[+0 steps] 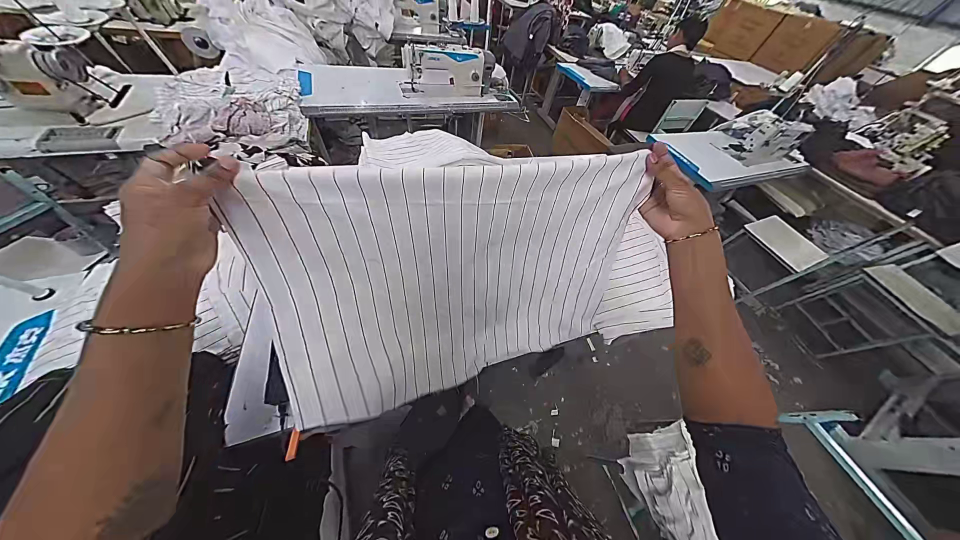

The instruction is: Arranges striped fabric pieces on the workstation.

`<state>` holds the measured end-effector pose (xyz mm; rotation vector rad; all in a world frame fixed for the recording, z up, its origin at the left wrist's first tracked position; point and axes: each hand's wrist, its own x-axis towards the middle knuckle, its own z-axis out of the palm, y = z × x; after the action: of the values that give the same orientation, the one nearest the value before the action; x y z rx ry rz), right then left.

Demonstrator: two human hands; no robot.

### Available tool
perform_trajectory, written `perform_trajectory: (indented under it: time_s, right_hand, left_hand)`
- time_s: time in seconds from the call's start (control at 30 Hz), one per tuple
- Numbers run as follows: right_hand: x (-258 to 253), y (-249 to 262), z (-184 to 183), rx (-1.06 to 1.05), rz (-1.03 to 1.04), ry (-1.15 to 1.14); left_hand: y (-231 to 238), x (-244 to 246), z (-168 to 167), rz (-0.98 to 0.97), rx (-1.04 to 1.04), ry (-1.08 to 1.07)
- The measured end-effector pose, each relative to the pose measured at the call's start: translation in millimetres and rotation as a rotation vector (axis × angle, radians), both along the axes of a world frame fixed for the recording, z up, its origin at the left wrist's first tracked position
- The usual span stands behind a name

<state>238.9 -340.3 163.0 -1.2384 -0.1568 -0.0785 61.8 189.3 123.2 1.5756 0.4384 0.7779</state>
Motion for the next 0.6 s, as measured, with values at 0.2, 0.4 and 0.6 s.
perform_trajectory:
  time_s: [0.2, 0.4, 0.6]
  right_hand:
    - [-68, -44, 28, -0.236, -0.021, -0.205]
    - [-146, -109, -53, -0.654, 0.005, -0.101]
    - [-121, -32, -74, -1.098, 0.411, -0.09]
  left_hand:
    - [20, -41, 1, -0.192, 0.082, -0.238]
    - [-37, -108, -120, -0.065, 0.106, 0.17]
    - [-123, -91, -204, -0.316, 0.555, 0.366]
